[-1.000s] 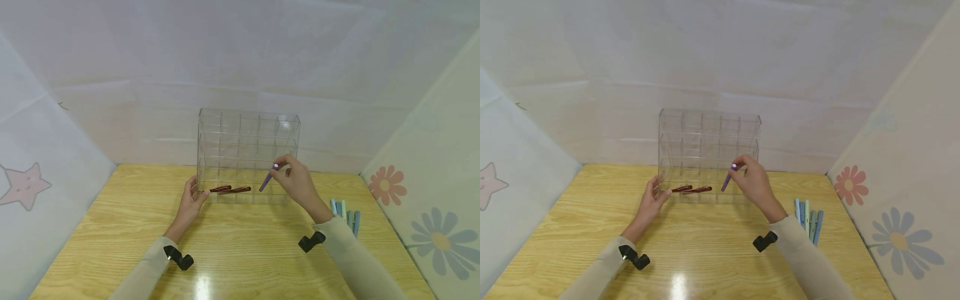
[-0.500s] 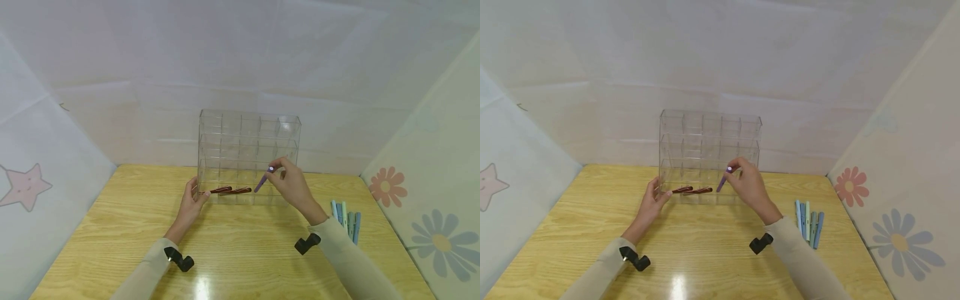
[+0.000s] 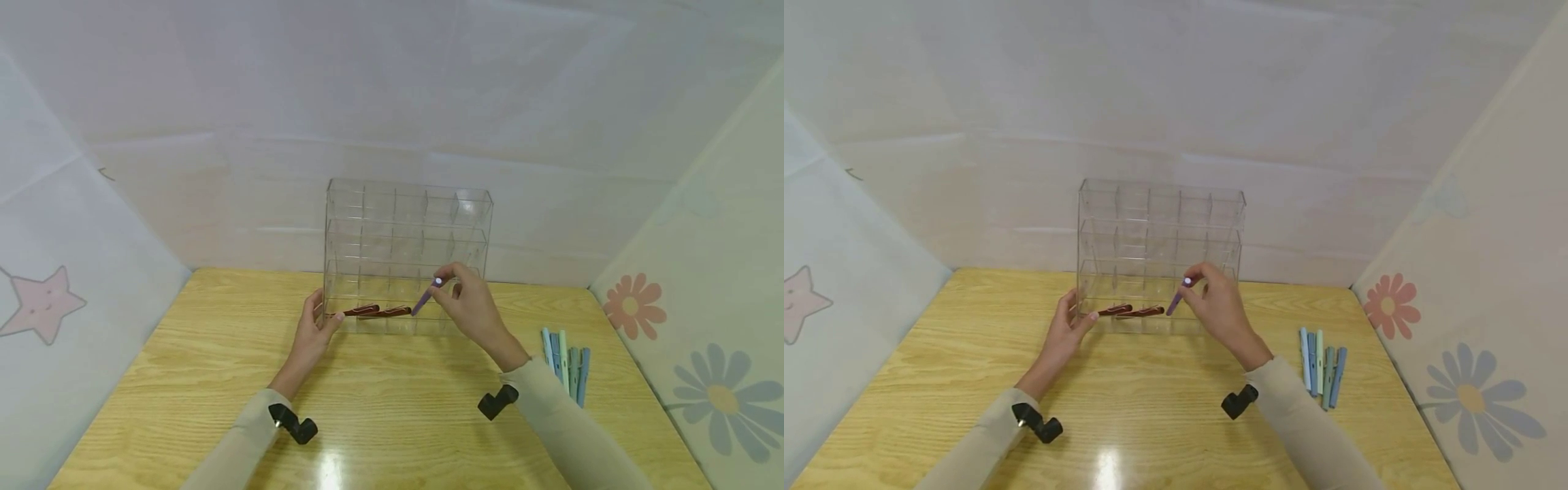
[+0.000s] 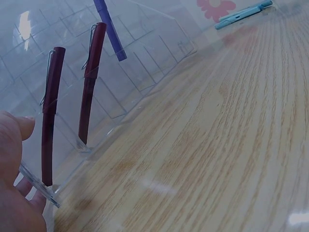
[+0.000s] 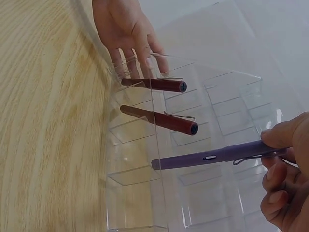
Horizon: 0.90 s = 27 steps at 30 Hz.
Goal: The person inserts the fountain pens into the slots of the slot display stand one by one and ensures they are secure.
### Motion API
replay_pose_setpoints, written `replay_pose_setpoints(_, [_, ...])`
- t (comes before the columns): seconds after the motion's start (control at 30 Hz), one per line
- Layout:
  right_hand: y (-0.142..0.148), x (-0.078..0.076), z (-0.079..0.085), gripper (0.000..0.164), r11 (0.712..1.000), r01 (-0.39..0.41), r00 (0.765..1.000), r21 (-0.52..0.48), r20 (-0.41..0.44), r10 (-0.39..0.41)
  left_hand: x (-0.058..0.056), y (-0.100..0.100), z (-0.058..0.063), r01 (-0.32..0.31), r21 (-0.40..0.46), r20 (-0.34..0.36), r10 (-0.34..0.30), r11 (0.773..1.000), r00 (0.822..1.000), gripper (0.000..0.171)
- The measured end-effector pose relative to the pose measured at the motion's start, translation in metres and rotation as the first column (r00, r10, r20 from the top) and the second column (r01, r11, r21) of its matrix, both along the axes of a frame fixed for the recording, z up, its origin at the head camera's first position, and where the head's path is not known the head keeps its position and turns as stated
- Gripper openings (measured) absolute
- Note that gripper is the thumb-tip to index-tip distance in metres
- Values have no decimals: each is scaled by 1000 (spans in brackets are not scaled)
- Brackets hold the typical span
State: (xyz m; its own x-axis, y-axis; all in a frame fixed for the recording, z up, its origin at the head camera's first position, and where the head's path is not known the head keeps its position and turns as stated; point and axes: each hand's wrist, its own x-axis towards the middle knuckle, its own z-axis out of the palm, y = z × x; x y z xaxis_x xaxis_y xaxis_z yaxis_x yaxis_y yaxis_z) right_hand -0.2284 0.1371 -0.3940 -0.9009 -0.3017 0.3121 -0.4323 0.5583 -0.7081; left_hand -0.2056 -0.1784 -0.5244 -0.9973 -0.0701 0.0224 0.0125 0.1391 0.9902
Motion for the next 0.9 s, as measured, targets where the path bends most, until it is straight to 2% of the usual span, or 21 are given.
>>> replay_pose_setpoints(0.23, [-1,-2,-11,23,1000,-21,1000,3,-10,21,1,0,-1,5,1,-14,-5,1000,1000,76])
replay_pose_setpoints(0.6, [-3,0,-25,25,993,-8,1000,119,0,8,3,0,-4,4,-7,-19,-4,1000,1000,75])
replay_pose_setpoints(0.9, [-5,0,-30,24,986,-21,1000,163,-19,24,0,-1,-1,4,-9,-18,-4,1000,1000,79])
